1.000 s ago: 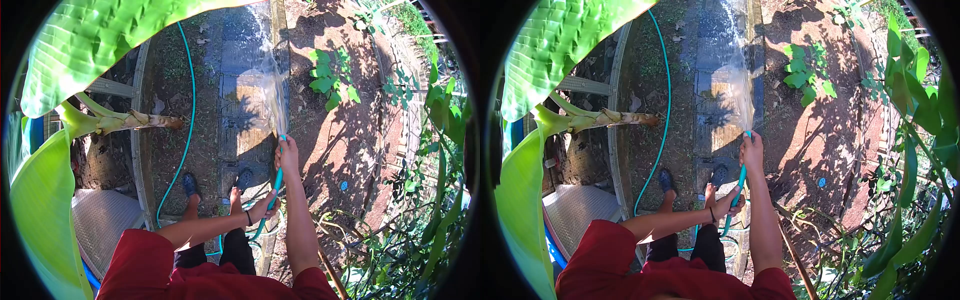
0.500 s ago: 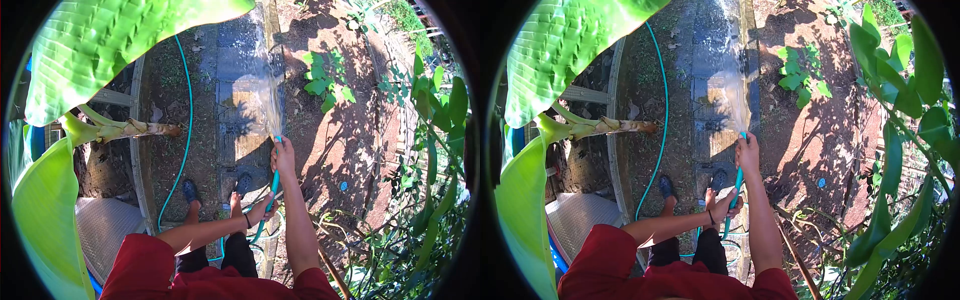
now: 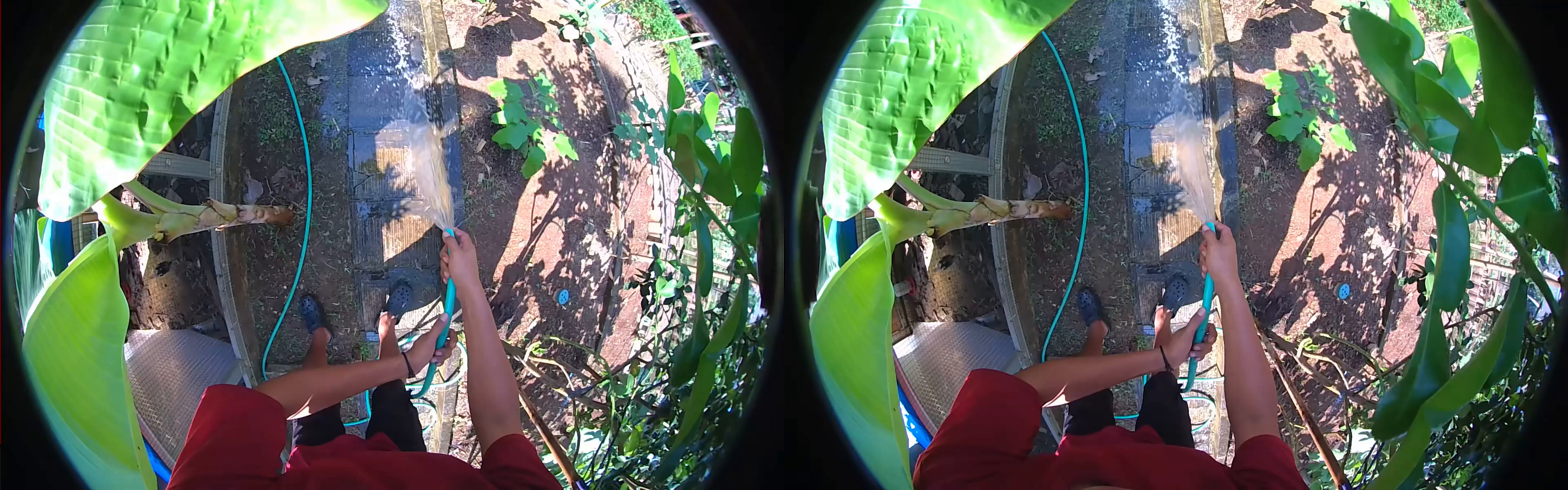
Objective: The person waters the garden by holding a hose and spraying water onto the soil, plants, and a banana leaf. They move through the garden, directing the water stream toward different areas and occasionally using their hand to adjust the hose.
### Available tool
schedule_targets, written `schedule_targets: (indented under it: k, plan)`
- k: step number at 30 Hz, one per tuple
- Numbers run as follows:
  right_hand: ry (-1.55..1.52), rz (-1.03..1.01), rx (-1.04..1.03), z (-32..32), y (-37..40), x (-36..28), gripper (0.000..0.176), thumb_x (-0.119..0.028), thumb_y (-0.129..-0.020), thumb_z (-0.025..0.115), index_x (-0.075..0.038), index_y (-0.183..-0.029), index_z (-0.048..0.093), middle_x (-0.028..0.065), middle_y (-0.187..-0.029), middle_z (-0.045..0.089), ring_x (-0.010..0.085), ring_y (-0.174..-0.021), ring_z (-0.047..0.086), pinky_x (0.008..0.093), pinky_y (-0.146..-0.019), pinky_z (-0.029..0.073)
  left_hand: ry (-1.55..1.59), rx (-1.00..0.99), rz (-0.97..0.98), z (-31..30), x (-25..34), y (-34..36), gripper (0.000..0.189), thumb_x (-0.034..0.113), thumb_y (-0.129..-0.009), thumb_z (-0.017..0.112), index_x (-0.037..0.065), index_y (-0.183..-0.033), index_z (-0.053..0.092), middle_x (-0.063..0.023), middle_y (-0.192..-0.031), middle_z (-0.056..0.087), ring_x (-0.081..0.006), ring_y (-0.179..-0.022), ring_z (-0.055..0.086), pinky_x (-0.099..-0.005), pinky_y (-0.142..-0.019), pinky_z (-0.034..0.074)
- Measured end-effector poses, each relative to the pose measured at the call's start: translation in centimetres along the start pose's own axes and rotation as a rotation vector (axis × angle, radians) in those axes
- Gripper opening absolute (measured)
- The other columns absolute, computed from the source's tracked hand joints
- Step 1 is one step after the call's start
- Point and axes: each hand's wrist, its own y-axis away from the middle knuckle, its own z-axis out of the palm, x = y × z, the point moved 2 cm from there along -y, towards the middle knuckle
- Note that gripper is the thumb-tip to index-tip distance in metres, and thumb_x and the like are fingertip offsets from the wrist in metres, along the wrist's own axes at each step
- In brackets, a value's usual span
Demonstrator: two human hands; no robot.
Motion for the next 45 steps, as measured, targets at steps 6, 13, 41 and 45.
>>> schedule_targets:
  k: [6,13,41,45]
  plan:
    - [0.101,0.139,0.099,-2.4,-0.9,4.1,0.03,-0.024,-0.096,0.05,-0.004,-0.117,0.047,-0.0008,-0.054,0.042,0.0106,-0.034,0.039,0.0296,-0.031,0.034,0.146,0.016,-0.119,0.7,-0.7,0.7,0.066,0.071,-0.092,0.034,0.01,-0.071,0.046,0.0055,-0.051,0.028,-0.0074,-0.04,0.028,-0.0232,-0.039,0.025]
    - [0.164,0.289,0.016,-2.2,-0.6,5.8,0.03,-0.024,-0.095,0.052,-0.004,-0.117,0.048,-0.0003,-0.055,0.043,0.0111,-0.036,0.04,0.03,-0.035,0.036,0.223,0.0,-0.179,0.9,-1.7,1.2,0.065,0.073,-0.09,0.035,0.012,-0.071,0.045,0.0053,-0.051,0.029,-0.0083,-0.04,0.03,-0.0238,-0.041,0.026]
    - [0.144,0.099,0.207,-1.5,-0.2,2.3,0.033,-0.024,-0.096,0.052,-0.002,-0.12,0.046,0.0011,-0.059,0.045,0.0106,-0.037,0.041,0.028,-0.034,0.033,0.149,0.03,-0.121,0.1,-0.5,0.6,0.064,0.069,-0.094,0.033,0.01,-0.073,0.046,0.0063,-0.052,0.028,-0.0064,-0.042,0.028,-0.0219,-0.04,0.024]
    - [0.176,0.132,0.168,-1.5,-0.3,2.3,0.032,-0.023,-0.096,0.052,-0.002,-0.119,0.046,0.0007,-0.058,0.045,0.0106,-0.036,0.04,0.0275,-0.033,0.033,0.175,0.035,-0.133,0.7,-0.3,0.8,0.064,0.069,-0.094,0.033,0.01,-0.073,0.046,0.0064,-0.052,0.027,-0.0062,-0.042,0.028,-0.0215,-0.041,0.024]
